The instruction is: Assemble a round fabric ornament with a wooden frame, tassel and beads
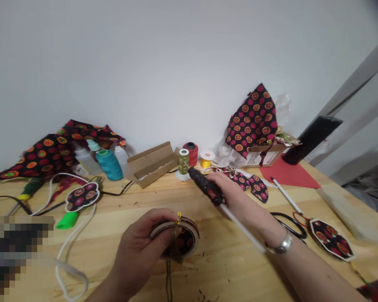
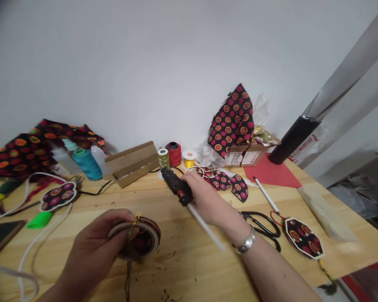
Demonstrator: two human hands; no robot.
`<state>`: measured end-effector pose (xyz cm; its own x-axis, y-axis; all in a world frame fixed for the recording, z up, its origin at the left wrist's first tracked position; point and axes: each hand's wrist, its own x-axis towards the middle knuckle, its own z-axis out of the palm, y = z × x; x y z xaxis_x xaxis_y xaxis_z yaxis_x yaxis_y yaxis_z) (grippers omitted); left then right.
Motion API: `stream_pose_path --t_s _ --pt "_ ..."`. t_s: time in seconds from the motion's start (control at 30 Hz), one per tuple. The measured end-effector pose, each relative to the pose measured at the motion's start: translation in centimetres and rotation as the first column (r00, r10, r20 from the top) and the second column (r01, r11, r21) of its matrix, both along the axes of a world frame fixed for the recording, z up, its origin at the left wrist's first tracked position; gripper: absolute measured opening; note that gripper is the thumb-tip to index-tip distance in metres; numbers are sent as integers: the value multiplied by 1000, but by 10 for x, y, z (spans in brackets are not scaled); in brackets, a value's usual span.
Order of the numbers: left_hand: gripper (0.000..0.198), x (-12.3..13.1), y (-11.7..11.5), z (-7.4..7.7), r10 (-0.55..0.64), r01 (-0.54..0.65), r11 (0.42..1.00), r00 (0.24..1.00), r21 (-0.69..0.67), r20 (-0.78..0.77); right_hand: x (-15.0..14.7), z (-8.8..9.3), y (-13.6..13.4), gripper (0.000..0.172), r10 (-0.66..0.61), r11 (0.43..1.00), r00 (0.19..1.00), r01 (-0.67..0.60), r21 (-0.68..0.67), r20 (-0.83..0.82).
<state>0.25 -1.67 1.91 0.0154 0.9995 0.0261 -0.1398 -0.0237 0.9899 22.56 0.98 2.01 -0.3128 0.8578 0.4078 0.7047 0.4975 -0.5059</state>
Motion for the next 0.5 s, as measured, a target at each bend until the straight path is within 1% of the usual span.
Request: stream_pose_path --t_s 0.07,0.13,0.2,0.23,0.27,0.37,0.5 --pt "12 0 0 0 4 -4 1000 1000 -24 7 1 6 -4 38 -70 997 977 67 -24 -201" --pt "11 -1 0 0 5 -5 999 1000 -44 1 1 8 -9 28 -163 984 920 125 -127 -355" --pt "11 -1 0 -2 7 -8 999 1000 -50 -17 1 7 -14 15 -198 964 862 86 -250 -467" --pt "10 -2 1 -3 8 -10 999 999 -46 -31 2 7 -17 12 -184 958 840 36 -285 -510" --pt "10 -2 1 -4 11 -12 999 999 -39 -47 3 6 -19 13 -148 955 826 -23 -295 -543" --pt "11 -5 4 -7 26 -27 1000 996 -14 -86 7 6 -25 15 -8 947 815 -180 -266 -579" --pt "11 -8 7 -10 52 -56 998 992 -27 -119 10 10 -28 13 57 927 817 -257 -274 -574"
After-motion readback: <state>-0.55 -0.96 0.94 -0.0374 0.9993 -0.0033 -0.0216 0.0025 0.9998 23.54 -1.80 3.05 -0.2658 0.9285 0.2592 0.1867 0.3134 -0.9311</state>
